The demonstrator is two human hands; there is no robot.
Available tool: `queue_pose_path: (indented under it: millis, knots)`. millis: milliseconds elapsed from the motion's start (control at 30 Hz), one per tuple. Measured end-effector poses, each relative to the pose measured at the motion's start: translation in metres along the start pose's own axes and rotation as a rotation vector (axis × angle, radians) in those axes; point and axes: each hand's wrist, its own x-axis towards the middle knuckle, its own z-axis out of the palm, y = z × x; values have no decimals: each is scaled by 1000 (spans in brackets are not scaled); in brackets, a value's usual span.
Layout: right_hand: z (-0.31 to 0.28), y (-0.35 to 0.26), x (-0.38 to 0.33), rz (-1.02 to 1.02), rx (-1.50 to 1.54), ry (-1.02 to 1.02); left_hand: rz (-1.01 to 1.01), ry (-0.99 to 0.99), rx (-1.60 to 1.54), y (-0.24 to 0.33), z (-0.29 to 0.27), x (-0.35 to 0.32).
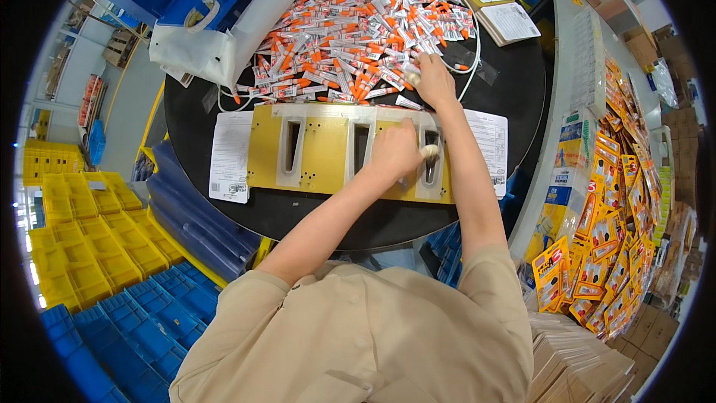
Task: The person repeatedly picks orange digital thermometers from a pile, places them into yellow cardboard packaging inserts, and then folds the packaging to close it. The completed packages are stacked on the table.
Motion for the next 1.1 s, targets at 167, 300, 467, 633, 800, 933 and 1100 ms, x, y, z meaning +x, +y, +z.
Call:
queue_pose_path:
  millis: [167,300,467,633,800,933,1100]
  knots:
    - [-43,-17,-22,182,436,234,171,-43,-245,-30,-27,-16]
    - [-67,-24,-95,352,737,-79,104,10,-459,-69,-47,-21]
    - [-60,-23,-106,193,364,-28,90,44,-109,-90,-54,-17]
    - [-9,-15,-42,5,148,147,4,62,87,-97,-63,-21]
    - [10,-9,-16,31,-320,-148,27,45,-360,-137,-80,-49]
    - [-39,-28,-21,232,-138,-126,70,146,-394,-173,-99,-54]
    - [-75,-89,-40,-262,103,-325,16,115,-96,-185,-107,-43]
